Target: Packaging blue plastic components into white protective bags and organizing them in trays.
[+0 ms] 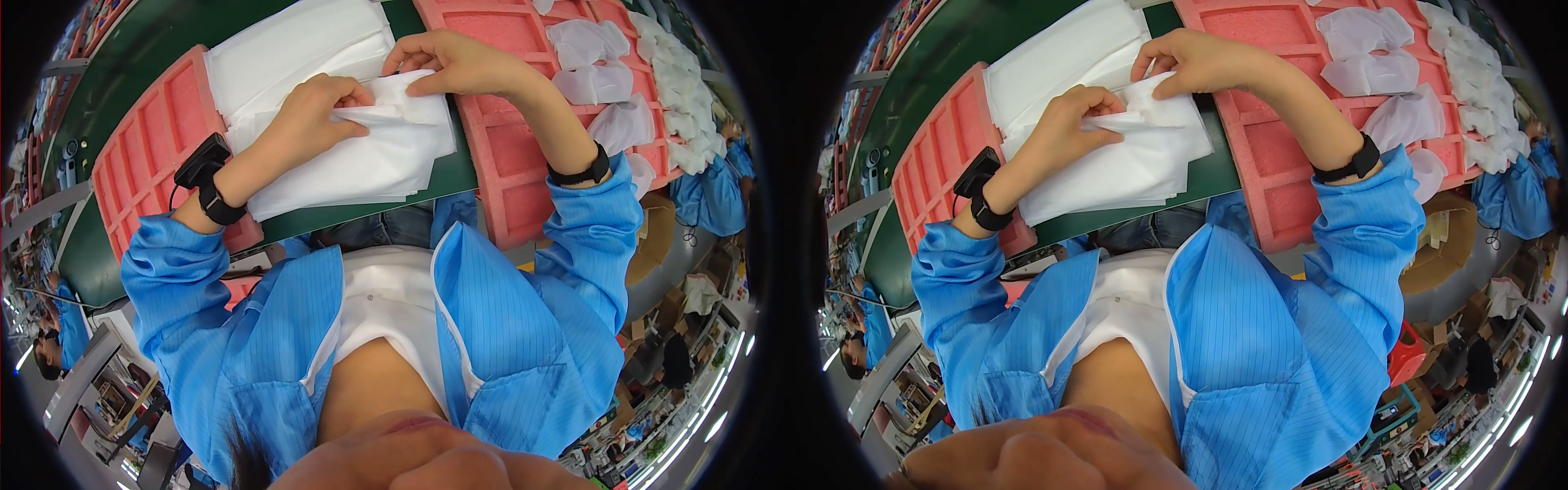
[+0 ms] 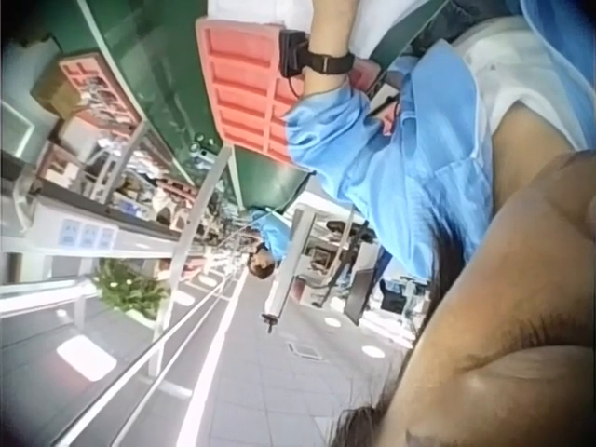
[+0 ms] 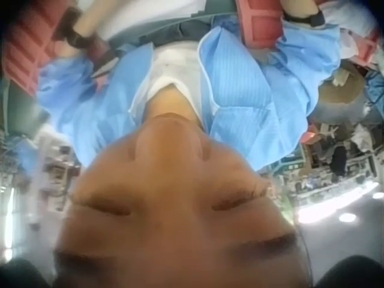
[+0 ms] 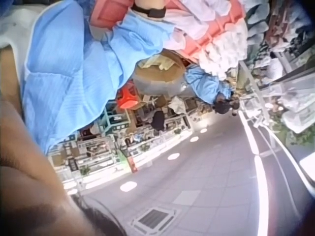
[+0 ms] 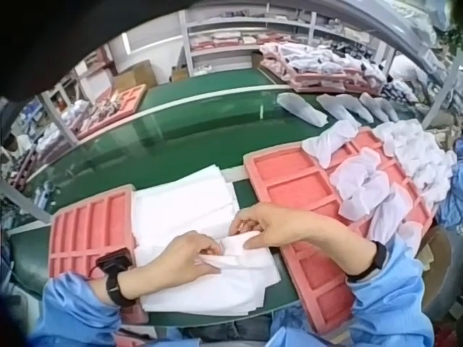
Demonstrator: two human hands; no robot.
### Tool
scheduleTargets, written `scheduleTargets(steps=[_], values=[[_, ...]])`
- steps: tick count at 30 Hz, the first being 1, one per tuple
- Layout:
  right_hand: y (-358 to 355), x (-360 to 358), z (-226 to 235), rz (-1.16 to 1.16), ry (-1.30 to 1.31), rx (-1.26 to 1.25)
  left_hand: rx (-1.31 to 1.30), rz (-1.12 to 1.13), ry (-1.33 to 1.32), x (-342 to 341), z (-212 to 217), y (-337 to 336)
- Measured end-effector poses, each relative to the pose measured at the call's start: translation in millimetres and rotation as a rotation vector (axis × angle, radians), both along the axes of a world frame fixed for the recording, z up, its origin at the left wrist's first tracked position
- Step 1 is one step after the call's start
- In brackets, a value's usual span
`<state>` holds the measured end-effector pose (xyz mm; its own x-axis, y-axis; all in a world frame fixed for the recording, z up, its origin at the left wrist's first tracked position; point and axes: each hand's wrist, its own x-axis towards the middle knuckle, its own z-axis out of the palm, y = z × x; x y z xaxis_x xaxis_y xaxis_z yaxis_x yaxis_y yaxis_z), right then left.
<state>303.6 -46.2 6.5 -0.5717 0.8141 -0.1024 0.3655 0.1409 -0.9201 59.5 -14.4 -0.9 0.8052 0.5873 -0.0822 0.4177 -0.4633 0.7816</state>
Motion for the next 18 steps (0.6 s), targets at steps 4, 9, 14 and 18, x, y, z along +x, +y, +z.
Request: scheduleTargets(steps=[4,9,14,18], values=[[0,0,6,-0.067,-0.16,-0.228,0.228,-0.096,0.002,-6,6,2],[0,-2,-9,-0.109,-0.079,-0.217,0.125,-0.129,-0.089,2,19,3],[-8,-21,8,-0.223,-0.197,-0.029,0.1,-0.016,-0.129,16,-6,5],[-38,-43,12,-0.275,-0.521,0.23,0.186,0.019,-0.207,17,-7,1]])
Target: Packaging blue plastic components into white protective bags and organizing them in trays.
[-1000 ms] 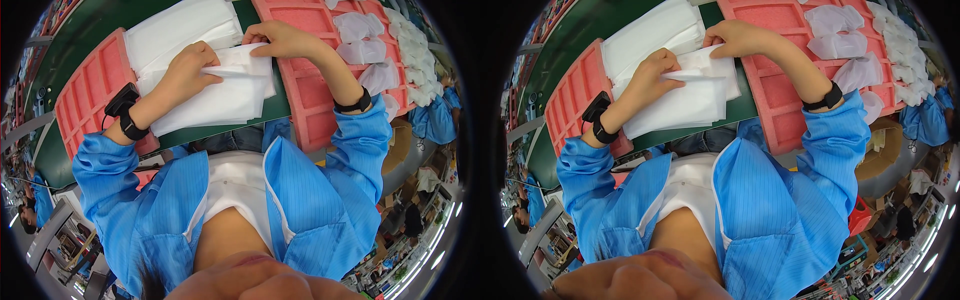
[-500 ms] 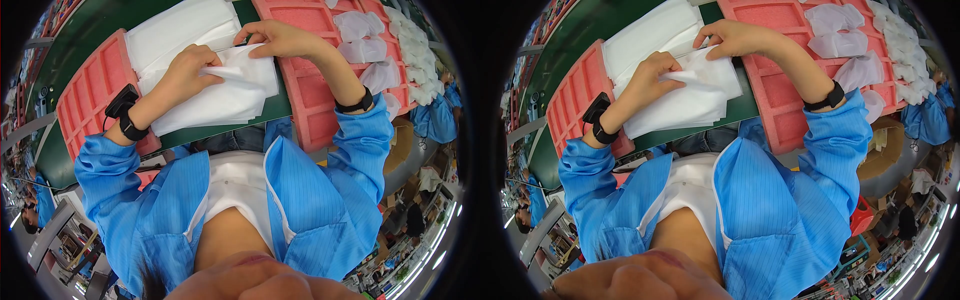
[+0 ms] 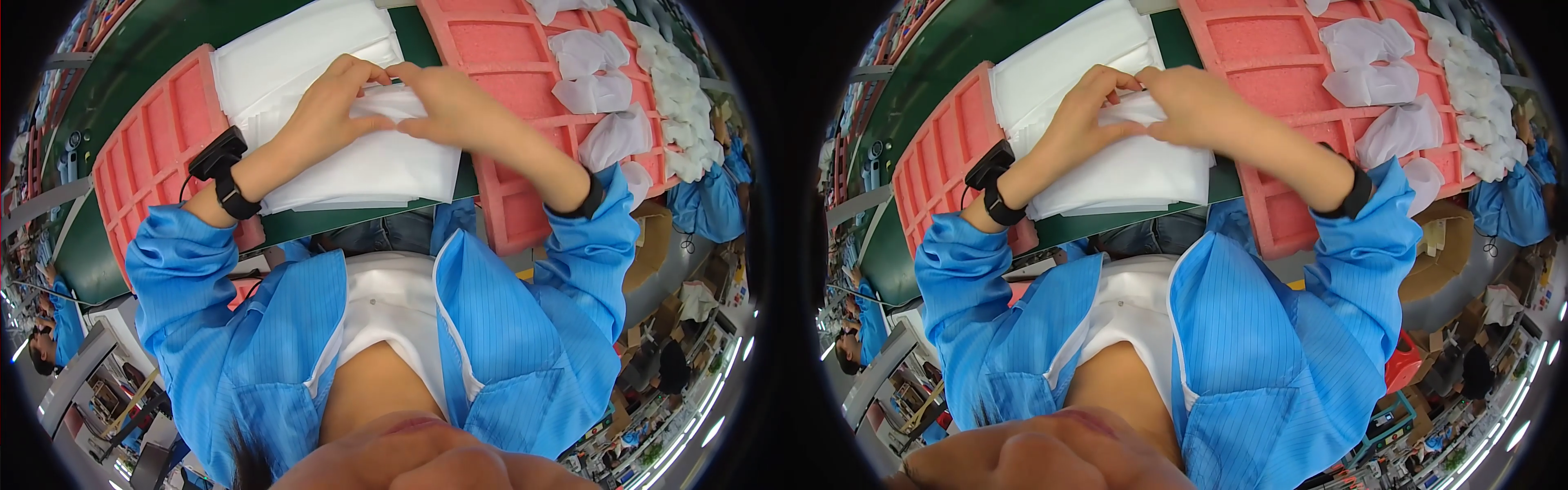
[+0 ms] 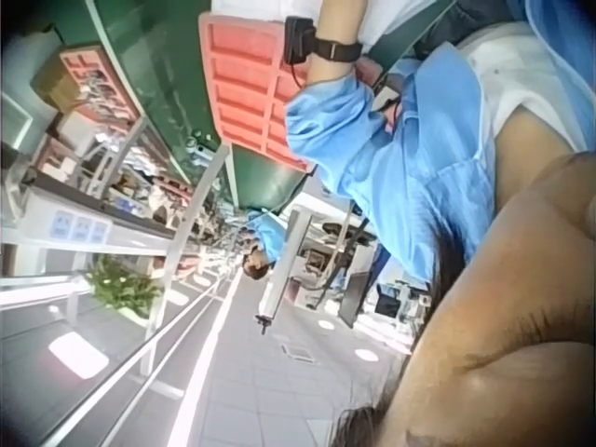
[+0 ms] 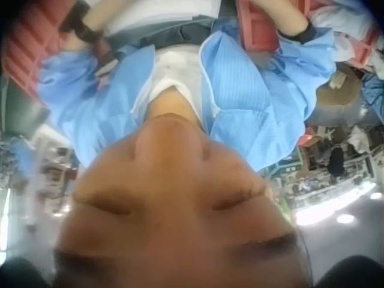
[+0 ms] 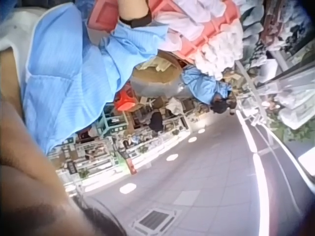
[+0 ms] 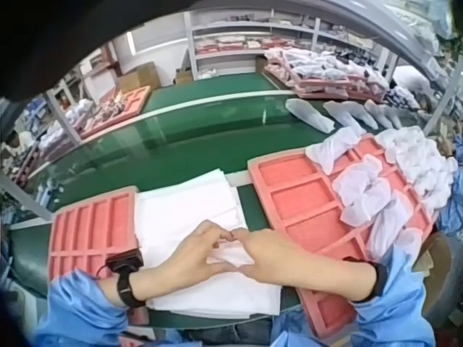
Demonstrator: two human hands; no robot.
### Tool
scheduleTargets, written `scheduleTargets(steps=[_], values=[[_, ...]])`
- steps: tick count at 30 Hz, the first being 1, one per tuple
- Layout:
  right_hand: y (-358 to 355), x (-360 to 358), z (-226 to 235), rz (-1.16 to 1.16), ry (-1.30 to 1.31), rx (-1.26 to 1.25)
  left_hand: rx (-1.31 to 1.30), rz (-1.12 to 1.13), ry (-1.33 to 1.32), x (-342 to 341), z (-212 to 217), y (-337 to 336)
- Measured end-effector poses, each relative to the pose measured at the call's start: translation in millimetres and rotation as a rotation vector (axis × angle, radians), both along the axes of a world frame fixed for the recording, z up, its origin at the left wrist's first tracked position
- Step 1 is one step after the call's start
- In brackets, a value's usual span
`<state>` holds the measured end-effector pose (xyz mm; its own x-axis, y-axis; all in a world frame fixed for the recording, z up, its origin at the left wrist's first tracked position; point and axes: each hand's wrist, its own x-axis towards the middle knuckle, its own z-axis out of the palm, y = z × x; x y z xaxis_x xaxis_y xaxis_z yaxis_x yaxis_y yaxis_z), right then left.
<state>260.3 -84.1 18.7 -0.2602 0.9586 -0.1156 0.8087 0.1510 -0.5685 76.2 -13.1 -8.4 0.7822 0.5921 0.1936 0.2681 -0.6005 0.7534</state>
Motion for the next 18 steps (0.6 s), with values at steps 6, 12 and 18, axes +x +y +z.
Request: scheduleTargets(steps=[6,12,18], values=[[-59,-28,35,0.164,-0.108,0.304,0.234,-0.105,0.021,-30,22,2],[-82,-28,37,0.247,-0.01,0.298,0.168,-0.188,0.251,-72,36,0],[-36,3,38,0.055,0.393,-0.041,-0.26,-0.101,0.335,-84,76,3]])
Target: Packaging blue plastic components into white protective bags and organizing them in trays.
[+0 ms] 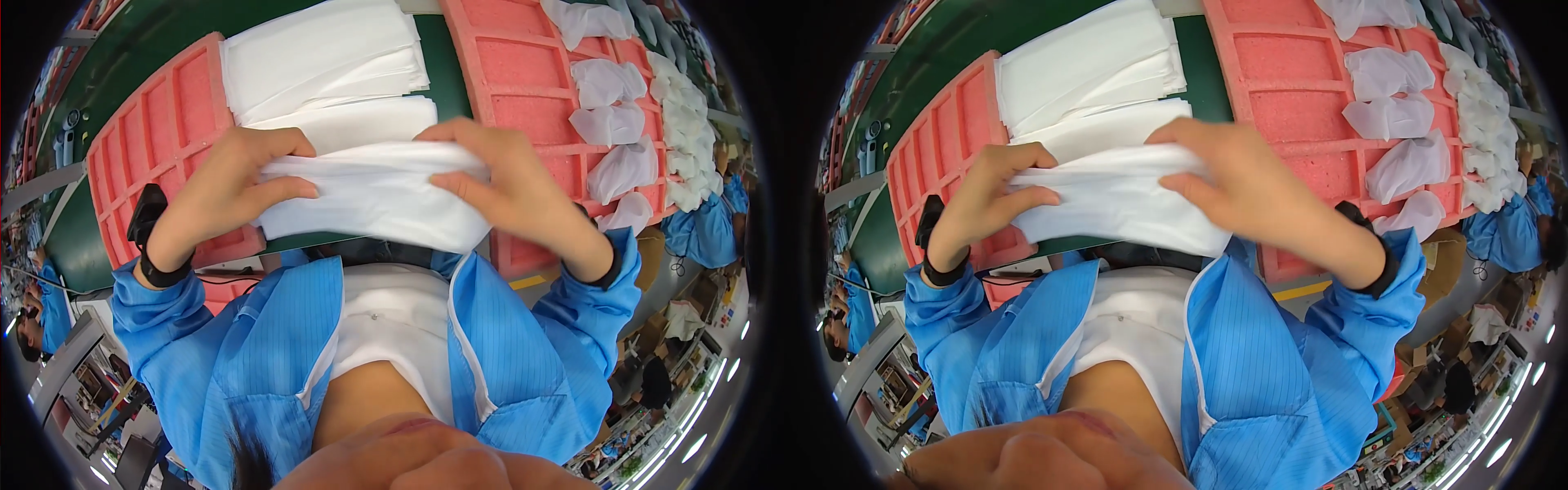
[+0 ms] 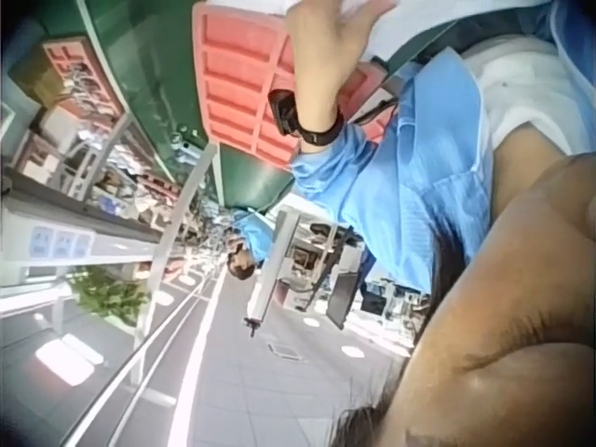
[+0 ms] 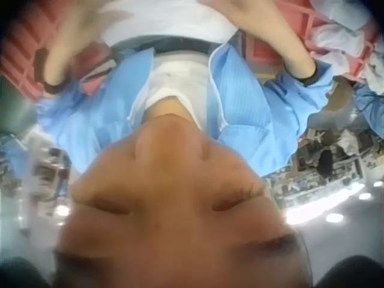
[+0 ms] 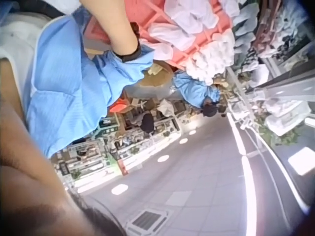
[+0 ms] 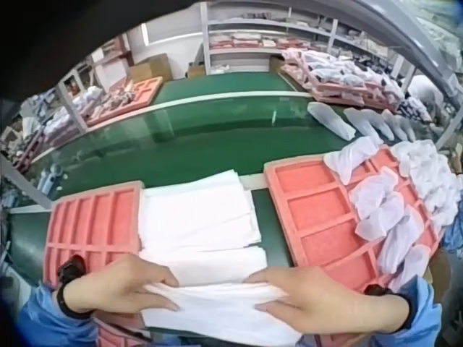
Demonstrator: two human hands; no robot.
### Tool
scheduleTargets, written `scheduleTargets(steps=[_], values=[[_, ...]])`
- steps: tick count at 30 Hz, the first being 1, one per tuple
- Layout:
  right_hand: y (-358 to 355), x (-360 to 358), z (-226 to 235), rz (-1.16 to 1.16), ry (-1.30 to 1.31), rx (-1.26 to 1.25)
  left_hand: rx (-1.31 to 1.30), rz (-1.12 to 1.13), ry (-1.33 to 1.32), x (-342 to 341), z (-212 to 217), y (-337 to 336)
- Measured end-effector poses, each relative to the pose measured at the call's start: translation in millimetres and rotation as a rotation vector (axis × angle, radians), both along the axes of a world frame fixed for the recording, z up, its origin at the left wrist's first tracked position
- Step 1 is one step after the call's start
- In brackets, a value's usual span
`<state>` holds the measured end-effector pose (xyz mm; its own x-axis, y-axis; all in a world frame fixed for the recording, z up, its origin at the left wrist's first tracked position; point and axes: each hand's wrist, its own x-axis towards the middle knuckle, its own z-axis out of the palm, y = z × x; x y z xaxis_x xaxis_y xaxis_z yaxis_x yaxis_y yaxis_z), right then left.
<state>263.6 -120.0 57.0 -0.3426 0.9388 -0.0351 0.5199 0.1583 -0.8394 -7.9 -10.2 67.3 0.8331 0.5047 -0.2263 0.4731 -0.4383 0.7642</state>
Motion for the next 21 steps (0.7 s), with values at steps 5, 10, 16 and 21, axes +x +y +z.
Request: scheduleTargets(steps=[5,10,16,21], values=[[45,-5,-41,-0.002,0.048,-0.186,0.038,0.106,0.043,-15,-44,22],[51,-14,-60,-0.007,-0.319,0.027,0.342,0.101,0.138,-8,-51,9],[47,-20,-51,-0.027,-0.726,0.112,0.414,0.062,0.155,1,-49,7],[61,-27,-39,0.064,-0.7,-0.325,0.39,0.018,0.224,7,-52,11]])
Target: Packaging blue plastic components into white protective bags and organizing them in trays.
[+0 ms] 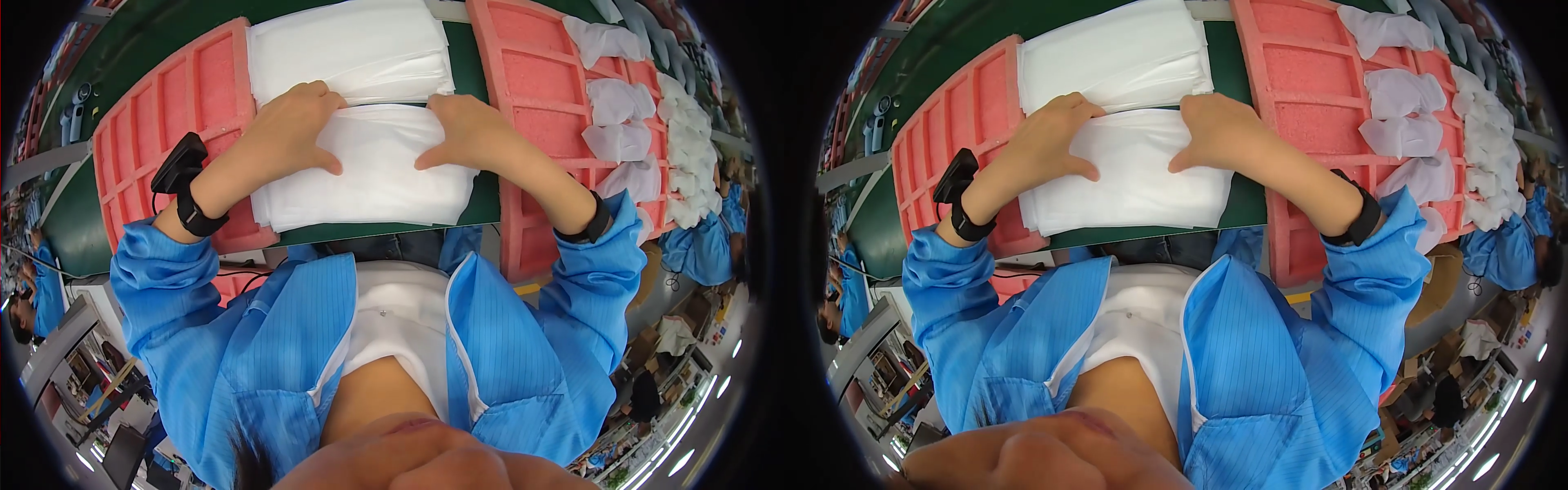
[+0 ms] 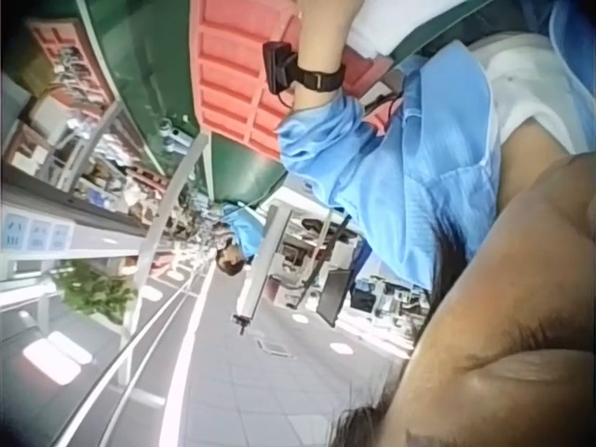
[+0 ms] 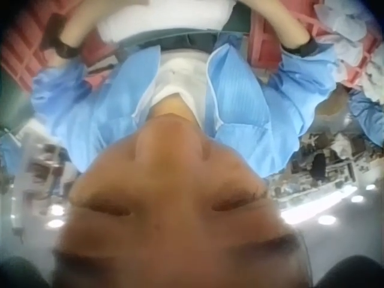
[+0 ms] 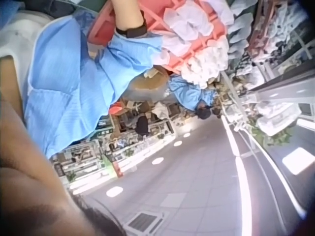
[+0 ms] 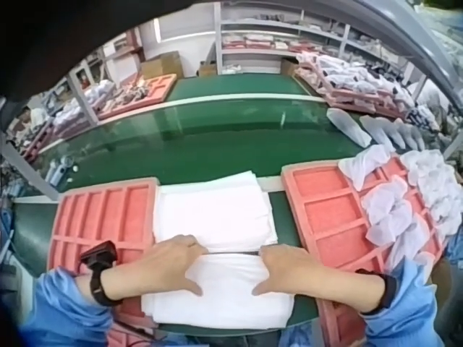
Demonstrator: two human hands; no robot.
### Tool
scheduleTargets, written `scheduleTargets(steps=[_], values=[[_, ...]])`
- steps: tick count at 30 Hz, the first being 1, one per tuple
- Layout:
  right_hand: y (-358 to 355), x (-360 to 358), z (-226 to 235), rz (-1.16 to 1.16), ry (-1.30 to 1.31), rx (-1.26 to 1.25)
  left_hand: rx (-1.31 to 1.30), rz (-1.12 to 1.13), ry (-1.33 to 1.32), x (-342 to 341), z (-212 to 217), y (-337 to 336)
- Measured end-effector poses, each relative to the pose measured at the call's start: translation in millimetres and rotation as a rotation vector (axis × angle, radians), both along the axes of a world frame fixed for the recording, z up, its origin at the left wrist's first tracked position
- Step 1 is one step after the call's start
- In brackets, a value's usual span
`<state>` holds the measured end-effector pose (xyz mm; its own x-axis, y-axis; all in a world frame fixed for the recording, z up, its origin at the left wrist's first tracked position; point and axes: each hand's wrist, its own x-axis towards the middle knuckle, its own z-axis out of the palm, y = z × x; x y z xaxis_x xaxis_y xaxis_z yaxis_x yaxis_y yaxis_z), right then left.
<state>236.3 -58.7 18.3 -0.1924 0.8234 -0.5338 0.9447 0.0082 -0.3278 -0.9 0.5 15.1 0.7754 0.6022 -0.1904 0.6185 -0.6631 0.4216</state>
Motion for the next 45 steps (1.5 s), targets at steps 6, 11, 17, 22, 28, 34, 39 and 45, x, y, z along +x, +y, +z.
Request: scheduleTargets(steps=[6,11,17,22,28,34,39,45], values=[[-42,-16,13,0.073,0.086,0.235,-0.089,-0.058,0.164,8,11,3],[-55,-14,0,0.082,0.23,0.425,-0.032,-0.034,-0.024,-2,-1,-6],[-27,-2,-18,-0.025,0.26,0.286,-0.114,-0.036,-0.041,5,-7,3],[-35,-13,-7,0.057,0.266,0.54,0.101,-0.039,-0.161,1,0,-13],[-42,-18,1,0.217,0.196,0.599,0.035,-0.05,-0.162,-1,-1,-16],[-55,-22,-8,0.275,0.217,0.828,0.313,-0.089,-0.169,-5,3,-43],[-48,-20,-5,0.127,0.319,0.491,0.376,-0.097,-0.213,-6,4,-51],[-22,-11,-11,0.159,0.327,0.227,-0.126,0.015,-0.083,-9,6,-15]])
